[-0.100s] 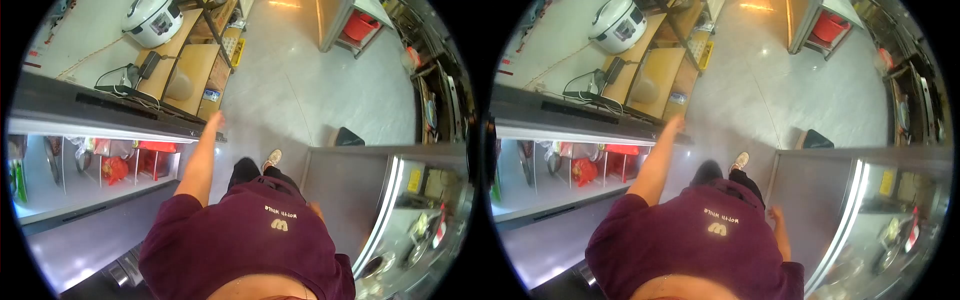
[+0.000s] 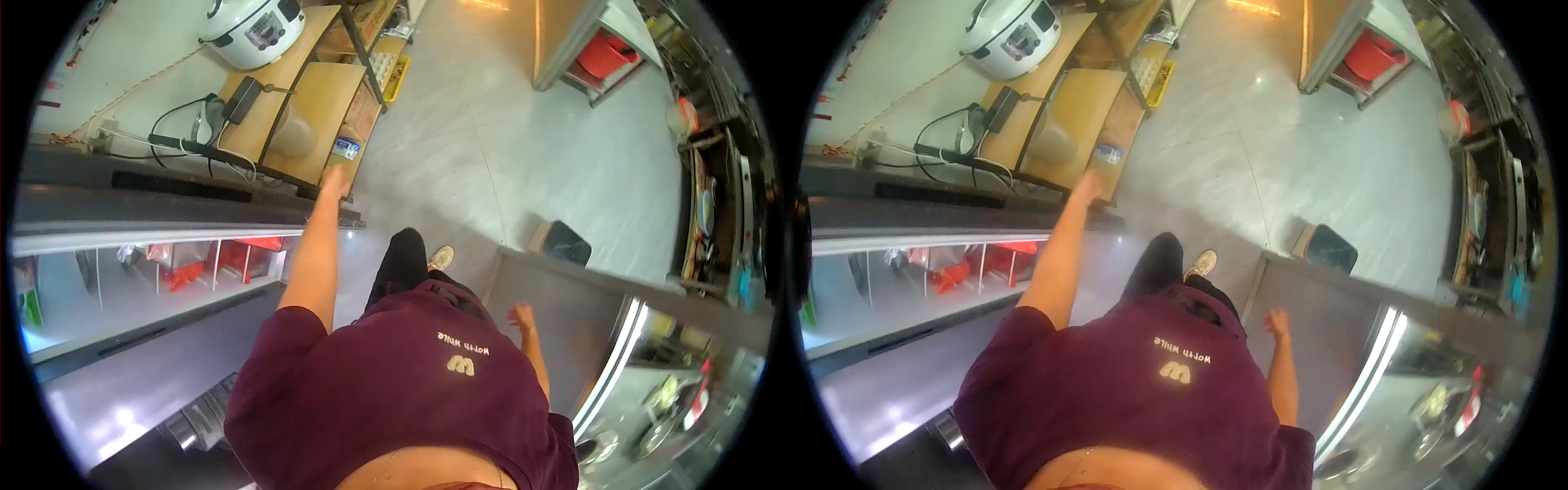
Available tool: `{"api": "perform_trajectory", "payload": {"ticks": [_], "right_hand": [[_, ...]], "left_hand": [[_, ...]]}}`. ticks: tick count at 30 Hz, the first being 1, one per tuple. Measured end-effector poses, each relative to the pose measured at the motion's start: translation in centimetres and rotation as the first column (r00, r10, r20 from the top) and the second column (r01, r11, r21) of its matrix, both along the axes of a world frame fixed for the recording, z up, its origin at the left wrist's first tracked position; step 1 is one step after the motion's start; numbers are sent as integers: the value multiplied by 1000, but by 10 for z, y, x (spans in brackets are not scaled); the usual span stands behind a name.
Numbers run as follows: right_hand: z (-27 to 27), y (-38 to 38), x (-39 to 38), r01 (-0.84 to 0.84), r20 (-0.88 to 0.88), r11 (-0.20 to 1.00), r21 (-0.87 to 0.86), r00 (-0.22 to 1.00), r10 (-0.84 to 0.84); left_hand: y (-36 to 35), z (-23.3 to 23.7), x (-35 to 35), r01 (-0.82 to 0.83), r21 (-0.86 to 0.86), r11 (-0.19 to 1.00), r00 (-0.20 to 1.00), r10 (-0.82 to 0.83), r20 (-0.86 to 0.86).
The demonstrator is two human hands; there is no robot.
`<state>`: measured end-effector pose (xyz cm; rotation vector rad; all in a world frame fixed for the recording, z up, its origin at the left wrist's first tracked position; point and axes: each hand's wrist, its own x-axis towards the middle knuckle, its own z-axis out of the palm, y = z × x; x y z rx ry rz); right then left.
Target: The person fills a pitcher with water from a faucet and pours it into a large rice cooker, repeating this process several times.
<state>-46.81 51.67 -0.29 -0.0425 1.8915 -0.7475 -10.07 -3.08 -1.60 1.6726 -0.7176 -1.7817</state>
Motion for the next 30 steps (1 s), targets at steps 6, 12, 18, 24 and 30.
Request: {"api": "perform_trajectory", "payload": {"ticks": [6,12,18,24,30], "right_hand": [[37,-185,-77,-163,-158,982,-94,976,147],[18,-249,-118,-320,-118,947,14,940,320],[8,-246,-167,-703,-169,711,8,700,694],[64,-381,-201,-194,179,971,136,969,168],[9,-485,-300,-75,220,981,177,975,35]], "left_hand": [[-108,29,87,-245,103,964,958,257,-125],[-183,55,65,-617,-1,787,785,614,83],[-216,33,26,-572,-243,784,691,619,373],[-247,51,-181,-654,-108,749,733,662,155],[-310,93,-414,-265,230,936,951,293,-97]]}}
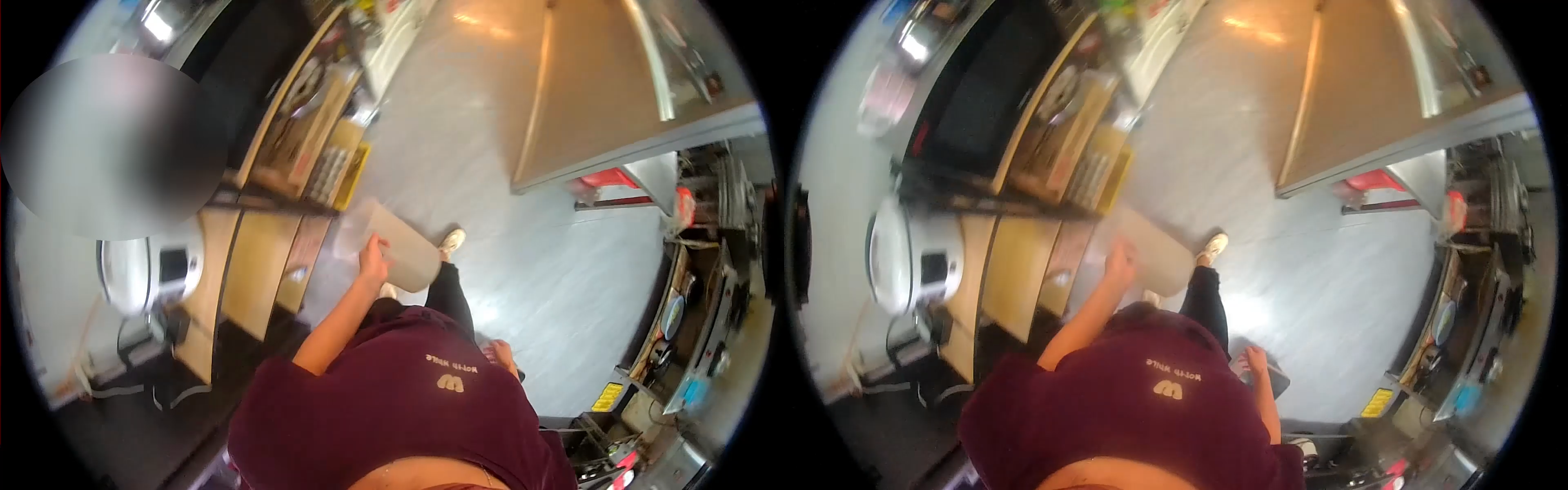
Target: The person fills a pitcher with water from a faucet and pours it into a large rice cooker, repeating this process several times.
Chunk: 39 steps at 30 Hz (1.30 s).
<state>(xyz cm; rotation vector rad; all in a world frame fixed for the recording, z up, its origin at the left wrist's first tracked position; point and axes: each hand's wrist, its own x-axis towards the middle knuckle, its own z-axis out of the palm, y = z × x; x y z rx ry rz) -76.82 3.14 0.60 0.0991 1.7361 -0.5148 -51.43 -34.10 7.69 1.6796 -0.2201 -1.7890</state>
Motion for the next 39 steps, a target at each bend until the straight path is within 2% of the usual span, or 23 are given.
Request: {"api": "perform_trajectory", "payload": {"ticks": [2,5,7,9,10,11,12,13,15,18,19,21,22,23,24,25,26,27,28,30,34,37,39], "right_hand": [[-1,-52,-40,46,-65,992,-115,996,-54],[-12,-134,-112,59,-103,988,-146,992,-75],[-17,-202,-159,-11,-186,978,-207,982,-29],[-21,-274,-208,-174,-285,947,-268,954,95],[-21,-314,-232,-277,-341,915,-294,925,171],[-5,-361,-246,-226,-346,915,-335,933,104],[0,-408,-265,-280,-393,883,-377,911,121],[6,-452,-284,-241,-340,815,-526,939,58],[49,-534,-313,-266,-394,772,-577,919,22],[46,-624,-368,-257,-353,675,-692,935,-6],[44,-644,-383,-272,-398,723,-635,917,-5],[32,-661,-411,-374,-556,731,-571,831,-8],[-2,-650,-431,-463,-687,783,-417,724,62],[-39,-638,-454,-530,-795,811,-246,590,145],[-62,-621,-469,-435,-728,870,-234,671,140],[-53,-609,-462,-196,-602,927,-319,798,-38],[-91,-584,-471,-101,-521,965,-240,853,-40],[-32,-588,-461,42,-307,997,-59,950,-58],[-49,-571,-460,140,-265,985,-105,950,-164],[-10,-580,-444,143,-283,989,44,951,-125],[-51,-581,-446,203,9,955,218,978,-210],[-119,-594,-494,160,55,949,271,982,-181],[-109,-663,-556,102,26,963,250,993,-112]], "left_hand": [[-32,0,-56,180,-60,982,965,-188,-183],[-104,11,-132,370,-227,901,810,-433,-396],[-147,56,-178,463,-310,830,794,-544,-271],[-182,96,-211,543,-409,734,743,-646,-173],[-197,109,-223,541,-458,706,764,-639,-83],[-214,122,-235,541,-506,672,782,-623,11],[-233,134,-248,544,-553,631,797,-595,106],[-251,150,-263,567,-560,605,812,-523,258],[-296,138,-288,559,-664,498,817,-467,338],[-385,138,-322,553,-772,312,813,-407,418],[-412,142,-333,556,-792,252,805,-403,437],[-474,169,-365,505,-801,321,845,-372,384],[-500,180,-380,476,-799,367,866,-353,354],[-532,181,-396,401,-858,321,886,-372,275],[-559,194,-413,383,-867,320,889,-383,251],[-580,212,-427,378,-867,325,886,-398,237],[-601,222,-437,385,-862,329,879,-415,234],[-626,228,-449,406,-870,281,862,-433,263],[-647,234,-463,392,-883,258,866,-428,259],[-688,242,-498,347,-915,206,874,-425,236],[-772,226,-570,343,-905,251,862,-467,197],[-829,213,-621,361,-864,350,848,-508,149],[-868,215,-659,368,-838,403,852,-507,131]]}}
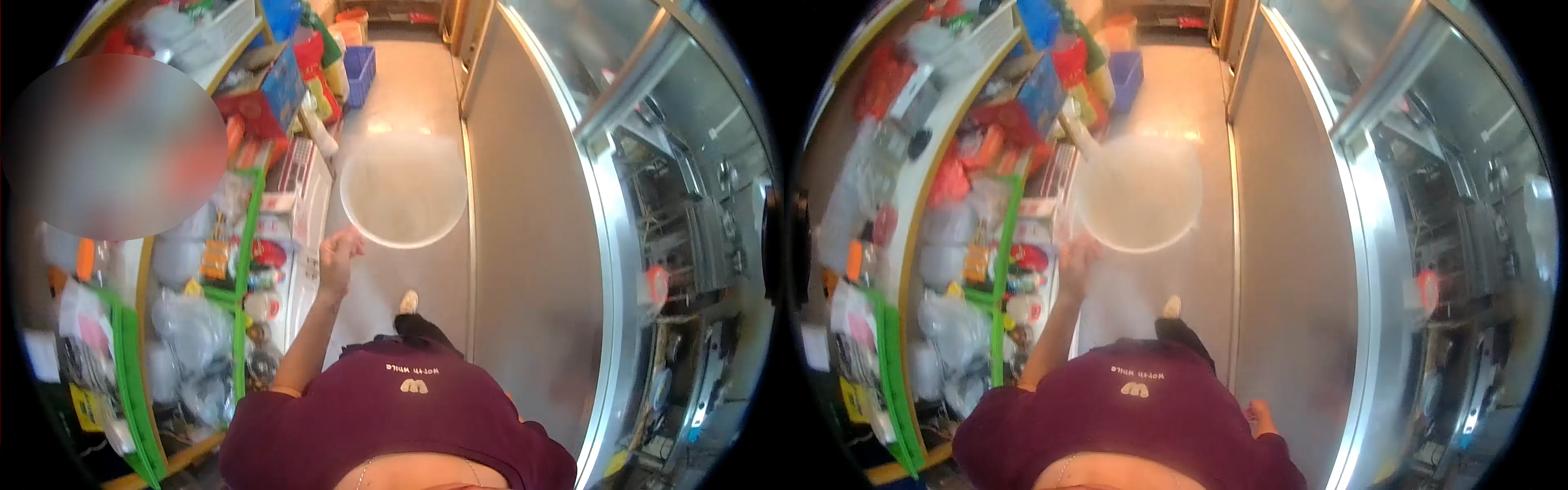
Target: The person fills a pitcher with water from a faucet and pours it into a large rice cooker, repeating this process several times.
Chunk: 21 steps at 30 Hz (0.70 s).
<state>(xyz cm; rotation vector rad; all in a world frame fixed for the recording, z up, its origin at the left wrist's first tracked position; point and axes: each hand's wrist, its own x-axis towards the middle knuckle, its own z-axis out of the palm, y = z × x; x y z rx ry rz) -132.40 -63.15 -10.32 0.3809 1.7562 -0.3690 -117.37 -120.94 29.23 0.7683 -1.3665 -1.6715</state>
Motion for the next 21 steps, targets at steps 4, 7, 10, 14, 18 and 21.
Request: {"api": "perform_trajectory", "payload": {"ticks": [4,7,10,14,18,21], "right_hand": [[32,-177,-151,-168,-246,983,-74,958,145],[27,-359,-272,-264,-480,944,-197,866,142],[90,-569,-325,-487,-637,734,-474,765,96],[141,-761,-346,-520,-582,532,-669,811,61],[118,-831,-376,-639,-610,452,-622,758,231],[103,-807,-405,-586,-497,628,-512,798,339]], "left_hand": [[-74,-7,-53,-75,218,973,996,61,72],[-118,-11,-72,-159,204,966,979,129,155],[-169,-27,-95,-228,138,964,949,188,255],[-257,-56,-150,-288,60,956,893,246,377],[-380,-64,-217,-251,19,968,858,214,467],[-462,-38,-284,-183,37,982,913,156,376]]}}
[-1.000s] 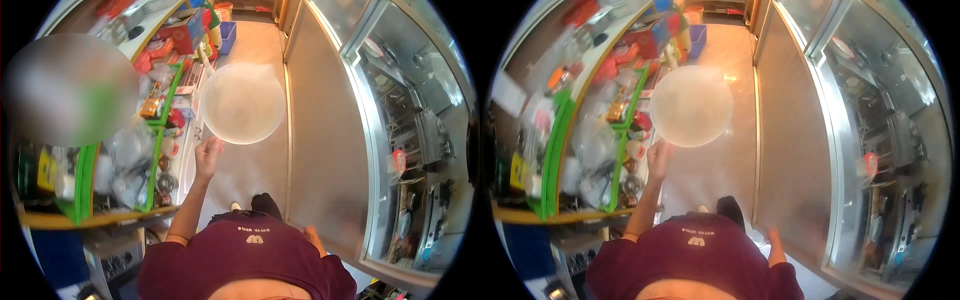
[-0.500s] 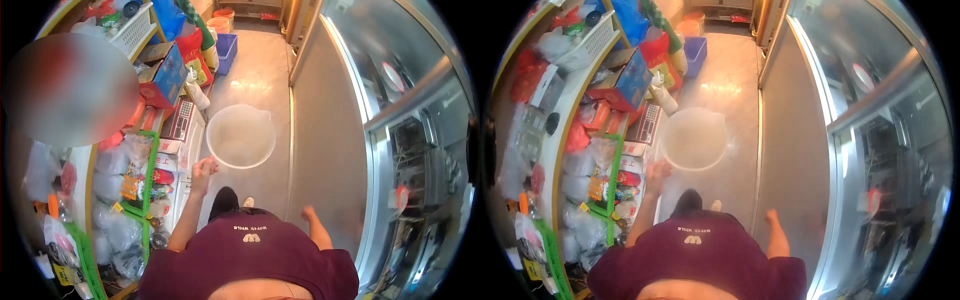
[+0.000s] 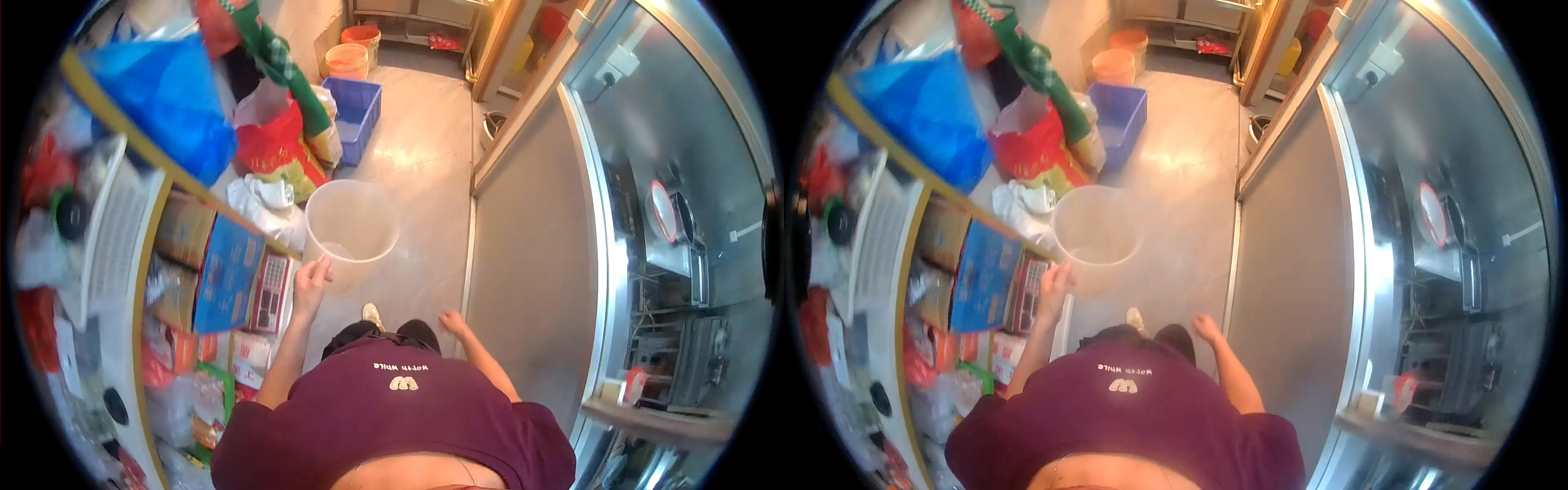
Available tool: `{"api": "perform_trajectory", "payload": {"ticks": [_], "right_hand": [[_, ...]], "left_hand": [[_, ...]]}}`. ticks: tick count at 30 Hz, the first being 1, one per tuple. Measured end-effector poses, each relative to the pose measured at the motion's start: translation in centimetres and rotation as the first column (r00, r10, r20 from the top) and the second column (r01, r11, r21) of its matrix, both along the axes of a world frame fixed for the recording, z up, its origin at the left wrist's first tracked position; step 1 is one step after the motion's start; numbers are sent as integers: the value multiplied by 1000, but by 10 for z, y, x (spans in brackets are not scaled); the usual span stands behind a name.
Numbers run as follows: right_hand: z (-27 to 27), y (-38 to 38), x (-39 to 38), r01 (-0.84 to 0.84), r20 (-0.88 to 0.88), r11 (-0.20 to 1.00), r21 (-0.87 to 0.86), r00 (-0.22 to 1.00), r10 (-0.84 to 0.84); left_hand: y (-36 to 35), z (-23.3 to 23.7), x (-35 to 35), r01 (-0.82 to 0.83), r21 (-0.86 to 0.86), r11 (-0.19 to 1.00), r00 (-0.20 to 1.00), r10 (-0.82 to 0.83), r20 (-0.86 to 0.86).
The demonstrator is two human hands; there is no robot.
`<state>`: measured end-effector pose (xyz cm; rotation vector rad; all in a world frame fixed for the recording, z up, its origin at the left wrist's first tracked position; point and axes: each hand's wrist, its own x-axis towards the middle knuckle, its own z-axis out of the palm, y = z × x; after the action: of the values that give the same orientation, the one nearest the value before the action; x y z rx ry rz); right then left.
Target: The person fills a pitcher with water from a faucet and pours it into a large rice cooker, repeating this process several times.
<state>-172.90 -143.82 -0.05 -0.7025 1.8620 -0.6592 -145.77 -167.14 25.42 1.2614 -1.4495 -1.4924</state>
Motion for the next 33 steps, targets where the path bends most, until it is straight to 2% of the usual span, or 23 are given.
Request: {"api": "perform_trajectory", "payload": {"ticks": [1,2,3,6,8,10,12,13,16,17,19,20,21,22,23,24,26,27,29,30,31,32,33], "right_hand": [[-7,16,-12,8,-75,997,78,997,-3],[-28,38,-25,127,-69,985,120,990,-120],[-83,76,-45,-132,-316,990,45,938,139],[-209,162,-84,-311,-417,834,456,753,509],[-144,126,-110,-425,-394,716,554,624,675],[-121,102,-147,-549,-175,571,610,610,773],[-92,54,-189,-359,-261,884,299,860,438],[-65,-1,-211,-212,-253,971,113,939,234],[-70,-148,-317,30,-136,965,259,991,5],[-62,-202,-354,95,-120,957,275,991,-64],[-37,-311,-422,202,-98,947,249,978,-183],[-49,-356,-457,268,2,955,125,963,-271],[-25,-407,-480,286,36,956,-61,958,-284],[-15,-455,-507,193,-1,972,-132,981,-195],[-10,-499,-525,367,140,907,-206,929,-343],[-2,-539,-543,359,126,908,-215,933,-338],[16,-606,-568,353,106,910,-216,935,-338],[20,-627,-573,348,137,885,-309,937,-321],[0,-651,-596,219,2,948,-232,974,-224],[-20,-651,-608,178,37,966,-186,984,-174],[-25,-648,-608,265,12,951,-161,964,-266],[-18,-643,-611,284,87,959,-14,956,-281],[-36,-629,-614,362,127,932,-25,926,-356]], "left_hand": [[-21,17,-26,27,-12,1000,1000,-27,5],[-45,24,-50,65,-40,997,998,-65,-4],[-69,28,-75,103,-68,992,994,-104,-15],[-141,28,-151,194,-135,972,980,-198,-20],[-188,20,-204,217,-119,969,975,-222,-33],[-219,15,-251,196,-78,977,979,-199,-35],[-251,22,-300,167,-49,985,985,-169,-45],[-267,13,-321,184,-31,982,979,-186,-82],[-309,28,-379,150,142,978,989,-149,-18],[-326,19,-393,129,126,984,991,-125,-41],[-356,11,-416,85,159,984,994,-74,-76],[-375,8,-429,71,162,984,994,-56,-96],[-394,3,-439,59,178,982,995,-43,-88],[-414,-2,-449,49,189,981,996,-33,-84],[-437,-7,-461,39,192,981,996,-23,-86],[-464,-12,-472,30,190,981,996,-14,-87],[-519,-23,-499,32,73,997,997,-27,-72],[-545,-28,-511,48,22,999,996,-46,-80],[-605,-20,-545,61,-46,997,997,-64,-49],[-632,-9,-562,55,-45,997,998,-55,-7],[-657,2,-579,49,-42,998,998,-48,38],[-684,10,-596,54,-69,996,997,-51,54],[-711,19,-612,60,-90,994,996,-53,78]]}}
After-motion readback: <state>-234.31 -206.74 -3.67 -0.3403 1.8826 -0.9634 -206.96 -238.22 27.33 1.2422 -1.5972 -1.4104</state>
